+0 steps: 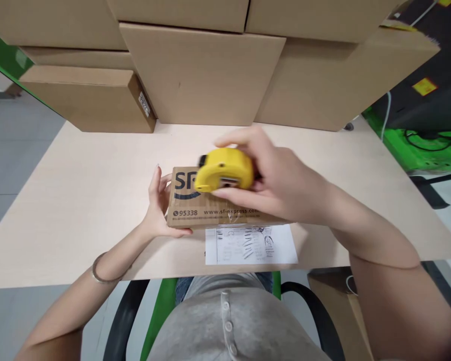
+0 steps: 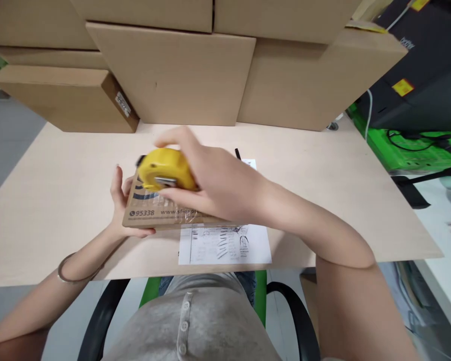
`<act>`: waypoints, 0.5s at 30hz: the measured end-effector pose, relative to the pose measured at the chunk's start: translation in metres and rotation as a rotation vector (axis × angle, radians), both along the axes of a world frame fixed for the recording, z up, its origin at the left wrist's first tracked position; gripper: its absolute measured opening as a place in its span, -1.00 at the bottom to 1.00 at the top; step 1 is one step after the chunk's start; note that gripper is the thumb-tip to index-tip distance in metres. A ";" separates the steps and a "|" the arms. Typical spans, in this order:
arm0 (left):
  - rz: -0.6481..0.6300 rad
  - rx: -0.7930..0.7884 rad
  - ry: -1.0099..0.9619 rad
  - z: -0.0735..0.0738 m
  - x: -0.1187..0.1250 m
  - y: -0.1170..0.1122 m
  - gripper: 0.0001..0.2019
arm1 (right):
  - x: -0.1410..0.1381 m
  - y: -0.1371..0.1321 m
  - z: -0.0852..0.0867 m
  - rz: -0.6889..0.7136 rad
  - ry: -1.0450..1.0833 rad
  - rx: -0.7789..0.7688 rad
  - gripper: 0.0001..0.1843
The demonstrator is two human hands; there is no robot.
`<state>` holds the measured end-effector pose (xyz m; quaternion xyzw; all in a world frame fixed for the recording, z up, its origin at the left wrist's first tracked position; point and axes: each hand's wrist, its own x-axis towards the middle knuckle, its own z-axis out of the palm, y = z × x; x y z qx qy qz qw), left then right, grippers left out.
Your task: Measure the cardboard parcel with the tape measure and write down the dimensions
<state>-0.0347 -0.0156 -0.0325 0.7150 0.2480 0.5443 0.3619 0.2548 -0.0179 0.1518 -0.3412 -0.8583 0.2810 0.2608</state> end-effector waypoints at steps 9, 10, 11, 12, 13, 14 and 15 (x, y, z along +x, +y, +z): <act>-0.016 0.174 0.092 -0.019 -0.008 0.004 0.38 | -0.037 0.014 -0.001 0.240 -0.174 0.010 -0.66; 0.003 0.223 0.122 -0.017 -0.008 0.006 0.36 | -0.030 0.014 -0.002 0.226 -0.170 0.017 -0.63; 0.023 0.267 0.149 -0.015 -0.008 0.008 0.33 | -0.020 0.013 -0.002 0.204 -0.162 0.023 -0.61; 0.039 0.307 0.169 -0.012 -0.007 0.009 0.29 | -0.009 0.012 -0.003 0.174 -0.156 0.022 -0.60; 0.052 0.341 0.181 -0.008 -0.006 0.010 0.24 | 0.005 0.010 -0.003 0.133 -0.153 0.017 -0.59; 0.061 0.366 0.188 -0.005 -0.005 0.010 0.19 | 0.021 0.008 -0.003 0.086 -0.156 0.008 -0.59; 0.069 0.380 0.194 -0.003 -0.003 0.009 0.13 | 0.038 0.005 -0.003 0.038 -0.164 -0.002 -0.59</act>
